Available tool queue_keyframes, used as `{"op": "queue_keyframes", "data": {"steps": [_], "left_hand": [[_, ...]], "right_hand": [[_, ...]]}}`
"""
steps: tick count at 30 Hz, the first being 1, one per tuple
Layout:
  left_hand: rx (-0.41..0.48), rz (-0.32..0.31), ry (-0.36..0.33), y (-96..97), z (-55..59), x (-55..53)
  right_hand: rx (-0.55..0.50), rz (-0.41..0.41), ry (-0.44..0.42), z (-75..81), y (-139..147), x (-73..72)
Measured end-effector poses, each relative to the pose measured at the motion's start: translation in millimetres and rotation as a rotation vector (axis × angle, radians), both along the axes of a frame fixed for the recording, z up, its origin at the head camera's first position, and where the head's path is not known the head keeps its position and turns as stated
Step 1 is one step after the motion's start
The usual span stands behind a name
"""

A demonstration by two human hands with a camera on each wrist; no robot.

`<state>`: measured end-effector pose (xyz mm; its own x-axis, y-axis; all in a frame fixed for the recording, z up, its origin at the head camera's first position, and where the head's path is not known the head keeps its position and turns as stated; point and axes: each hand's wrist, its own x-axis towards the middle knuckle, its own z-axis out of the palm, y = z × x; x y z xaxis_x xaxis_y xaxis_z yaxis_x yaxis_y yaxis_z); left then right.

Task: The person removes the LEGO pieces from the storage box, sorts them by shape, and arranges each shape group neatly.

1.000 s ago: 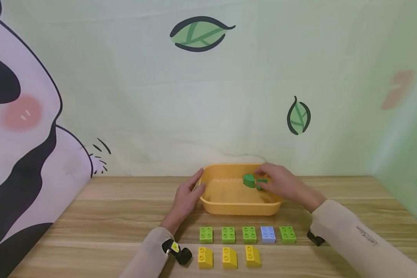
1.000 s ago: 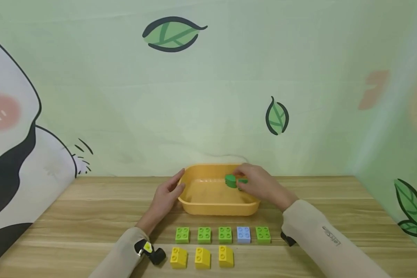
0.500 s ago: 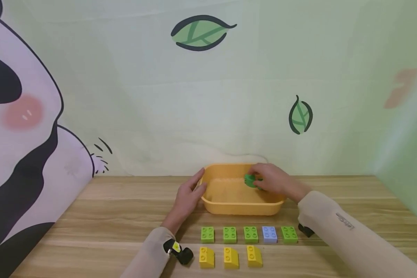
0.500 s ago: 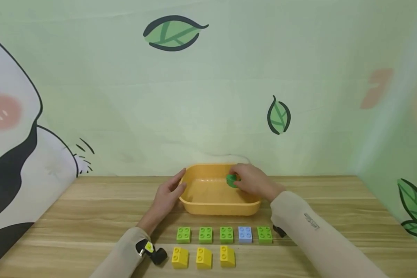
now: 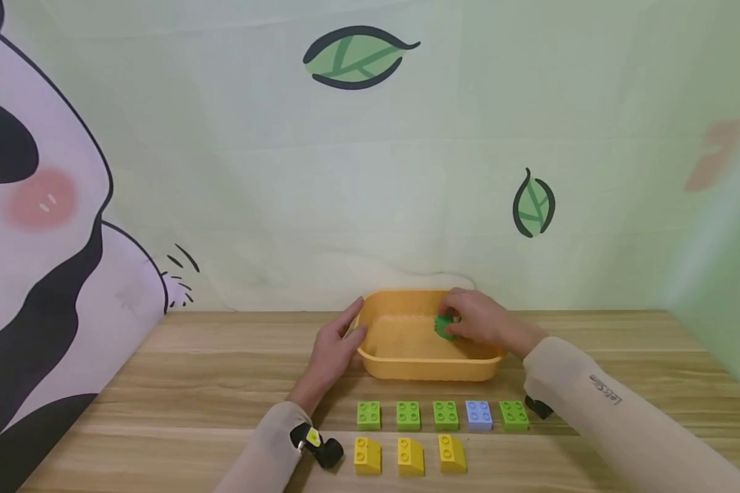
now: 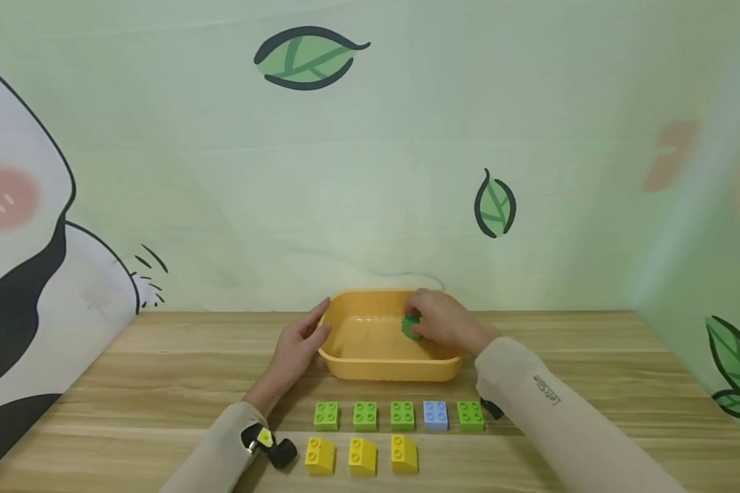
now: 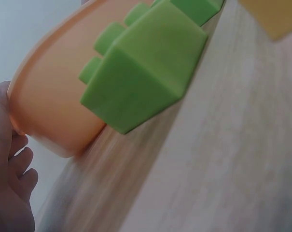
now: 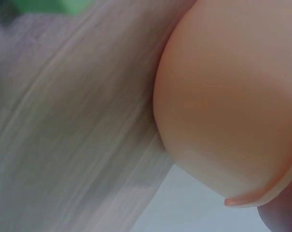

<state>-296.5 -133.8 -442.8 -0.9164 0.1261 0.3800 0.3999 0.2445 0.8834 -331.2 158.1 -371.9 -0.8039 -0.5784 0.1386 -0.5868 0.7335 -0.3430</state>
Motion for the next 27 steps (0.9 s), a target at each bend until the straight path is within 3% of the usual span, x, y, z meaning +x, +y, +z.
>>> {"op": "queue_keyframes", "data": {"steps": [9,27], "left_hand": [[-0.004,0.005,0.000,0.2,1.4,1.1],[0.008,0.003,-0.006,0.0,0.1,0.1]], "right_hand": [[-0.031,0.029,0.006,-1.3,0.8,-0.6],[0.003,0.033,0.039,-7.9,1.5,-2.7]]}}
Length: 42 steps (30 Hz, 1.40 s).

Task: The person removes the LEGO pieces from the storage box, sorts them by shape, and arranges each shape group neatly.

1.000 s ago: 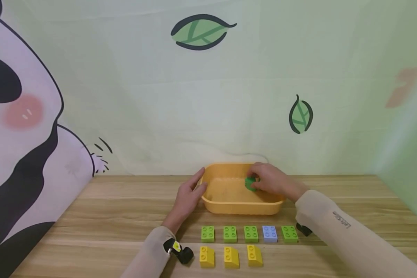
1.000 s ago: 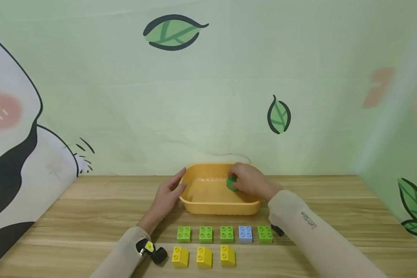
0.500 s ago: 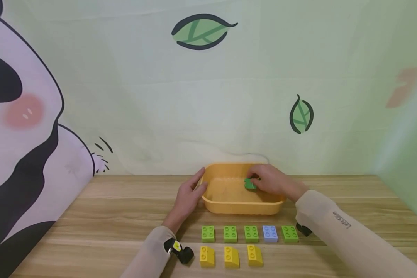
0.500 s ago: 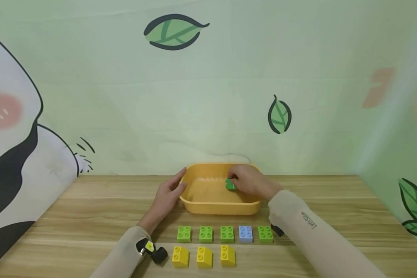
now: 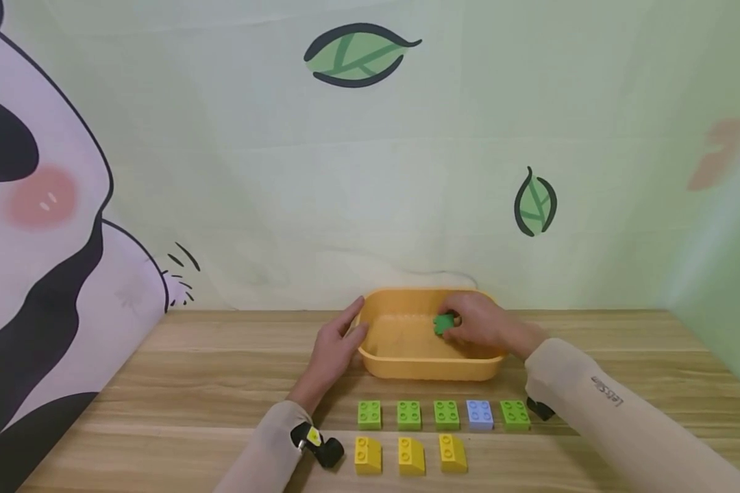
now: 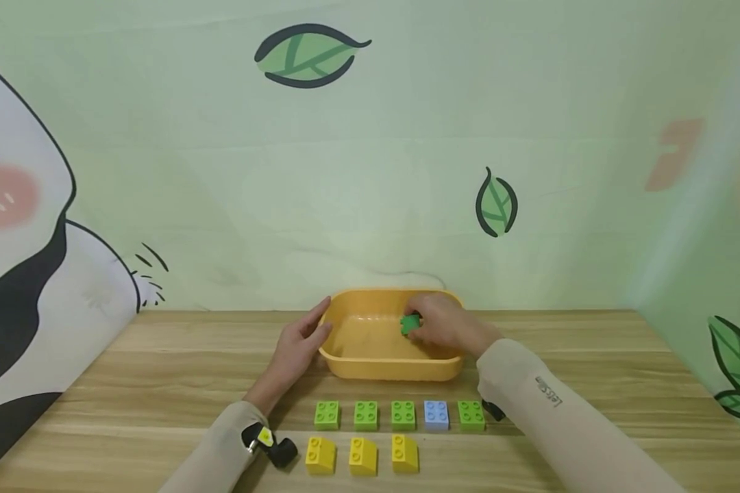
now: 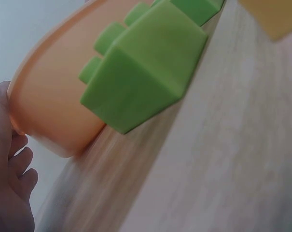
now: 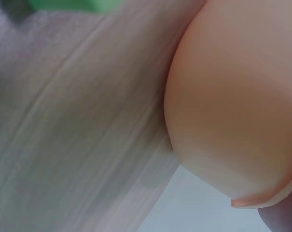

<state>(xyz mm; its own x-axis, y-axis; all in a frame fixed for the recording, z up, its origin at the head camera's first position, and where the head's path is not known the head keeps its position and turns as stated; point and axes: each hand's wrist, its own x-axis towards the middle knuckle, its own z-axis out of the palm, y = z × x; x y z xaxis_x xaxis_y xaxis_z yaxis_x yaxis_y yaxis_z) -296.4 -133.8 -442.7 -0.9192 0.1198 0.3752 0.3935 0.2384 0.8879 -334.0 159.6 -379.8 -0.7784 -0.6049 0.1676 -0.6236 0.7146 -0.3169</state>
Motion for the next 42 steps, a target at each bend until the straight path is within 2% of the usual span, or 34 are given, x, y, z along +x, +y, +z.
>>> {"op": "queue_keyframes", "data": {"steps": [2,7,9,14,25,31,35,42], "left_hand": [[0.000,0.000,0.001,-0.2,0.4,0.4],[0.001,-0.002,0.006,-0.6,0.6,0.7],[0.002,-0.005,0.008,-0.6,0.8,0.4],[0.001,-0.006,0.005,-0.1,1.5,-0.1],[-0.006,-0.003,0.008,-0.5,1.2,1.2],[-0.010,-0.006,0.007,-0.8,0.8,1.7],[-0.007,-0.007,0.003,-0.8,0.9,2.3],[-0.001,-0.017,0.009,-1.0,1.4,3.2]], "right_hand": [[0.001,0.000,-0.001,0.9,-0.2,0.5],[-0.028,-0.065,-0.089,6.6,0.0,5.7],[-0.037,-0.074,-0.081,8.8,1.1,8.6],[-0.069,-0.044,0.003,14.0,6.1,19.5],[-0.230,-0.027,0.012,25.7,14.8,56.2],[-0.336,-0.006,-0.017,30.9,19.3,78.5],[-0.366,-0.011,-0.024,34.4,22.4,93.0],[-0.405,0.034,0.006,32.8,30.9,112.4]]}}
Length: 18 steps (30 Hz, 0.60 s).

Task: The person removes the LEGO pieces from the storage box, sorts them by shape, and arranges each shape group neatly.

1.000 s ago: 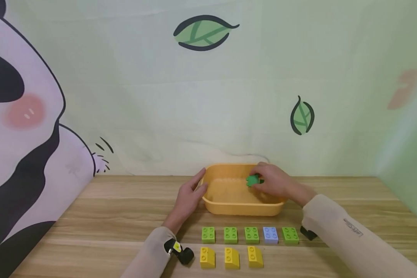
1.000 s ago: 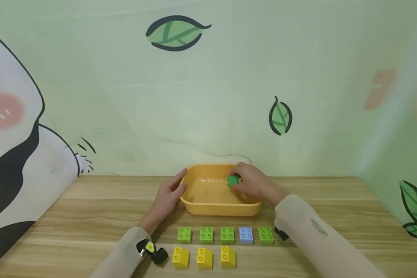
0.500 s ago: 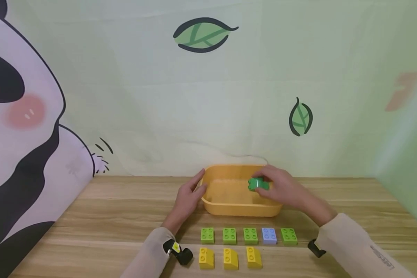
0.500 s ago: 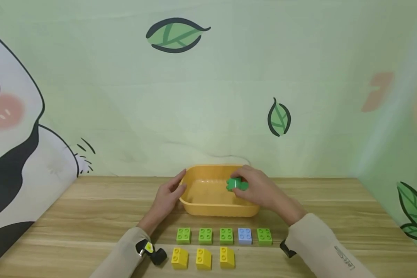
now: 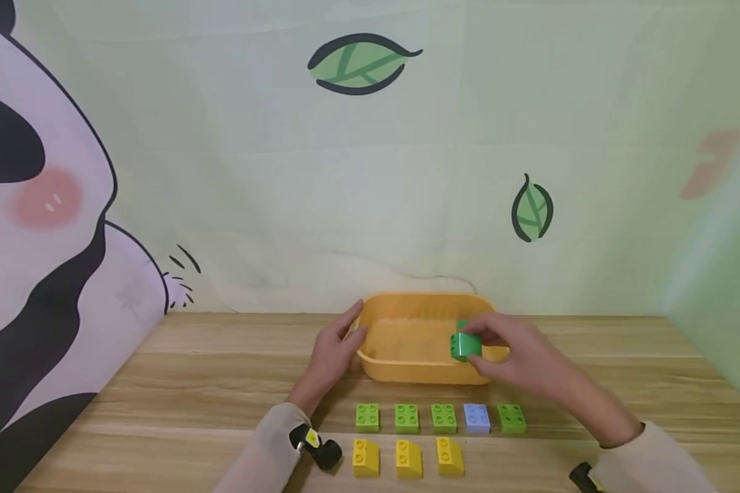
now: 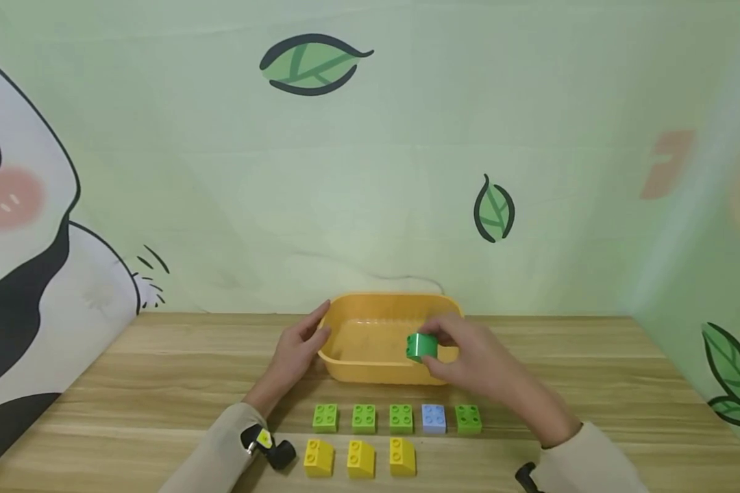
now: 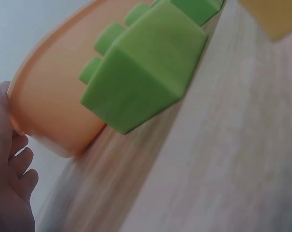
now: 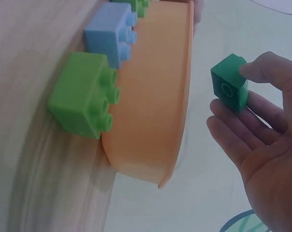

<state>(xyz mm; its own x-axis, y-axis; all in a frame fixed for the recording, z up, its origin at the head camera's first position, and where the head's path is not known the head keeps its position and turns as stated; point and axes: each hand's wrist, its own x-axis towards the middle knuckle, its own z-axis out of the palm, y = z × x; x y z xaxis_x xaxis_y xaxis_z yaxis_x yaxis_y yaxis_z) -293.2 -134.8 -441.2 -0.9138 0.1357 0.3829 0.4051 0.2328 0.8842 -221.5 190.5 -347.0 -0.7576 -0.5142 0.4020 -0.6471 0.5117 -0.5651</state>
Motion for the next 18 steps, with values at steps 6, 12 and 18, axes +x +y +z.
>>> {"op": "queue_keyframes", "data": {"steps": [6,12,18], "left_hand": [[-0.009,0.012,-0.007,0.5,0.6,1.0],[-0.012,0.025,-0.011,0.7,0.8,1.0],[-0.017,0.017,-0.009,0.7,0.8,0.1]], "right_hand": [[-0.010,0.023,0.049,-8.0,6.8,14.9],[0.015,0.016,0.030,-15.2,12.2,26.3],[0.041,-0.002,-0.066,-18.2,14.6,34.3]]}}
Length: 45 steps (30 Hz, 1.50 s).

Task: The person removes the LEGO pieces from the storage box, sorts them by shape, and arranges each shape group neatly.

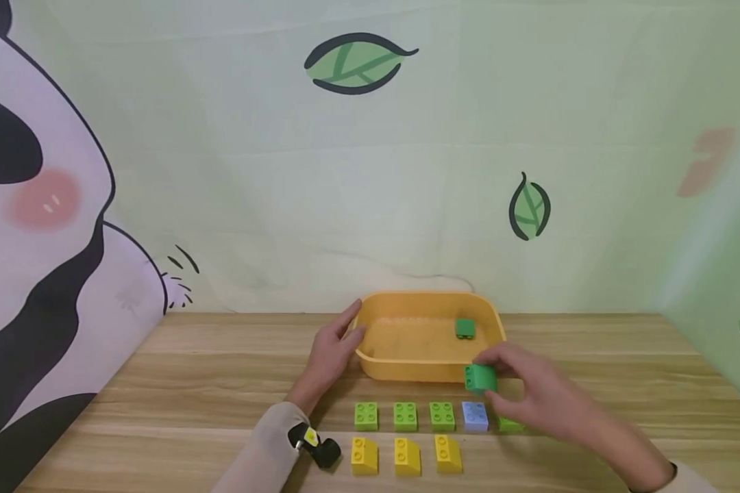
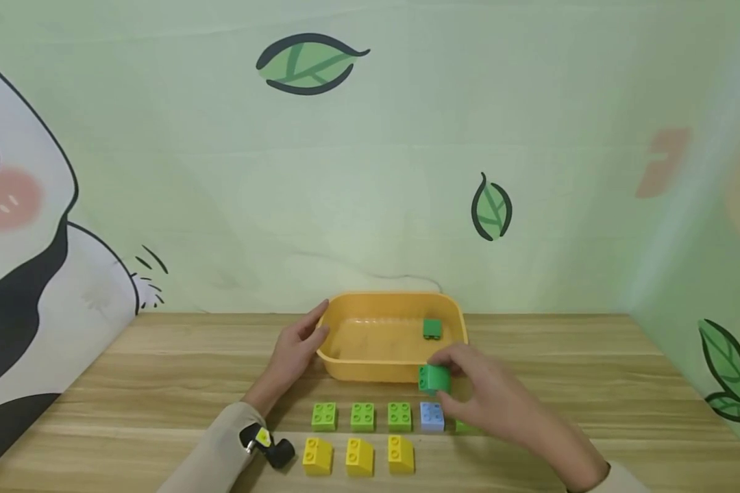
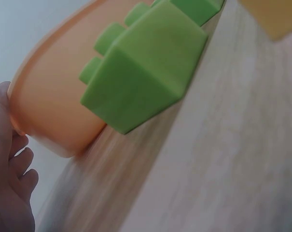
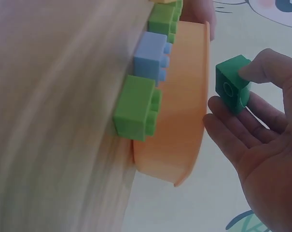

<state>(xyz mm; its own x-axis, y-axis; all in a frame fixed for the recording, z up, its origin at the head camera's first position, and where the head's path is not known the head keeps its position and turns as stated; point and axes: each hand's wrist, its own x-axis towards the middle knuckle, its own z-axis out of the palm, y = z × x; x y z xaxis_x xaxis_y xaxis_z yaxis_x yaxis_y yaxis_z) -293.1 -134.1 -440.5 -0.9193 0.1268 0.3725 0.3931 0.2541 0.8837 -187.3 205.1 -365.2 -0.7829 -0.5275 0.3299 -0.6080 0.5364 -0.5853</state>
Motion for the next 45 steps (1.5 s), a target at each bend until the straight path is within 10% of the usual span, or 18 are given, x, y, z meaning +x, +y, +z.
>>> {"op": "queue_keyframes", "data": {"steps": [45], "left_hand": [[-0.009,0.003,0.005,0.1,0.4,0.5]], "right_hand": [[0.145,0.126,-0.296,-4.1,3.3,12.6]]}}
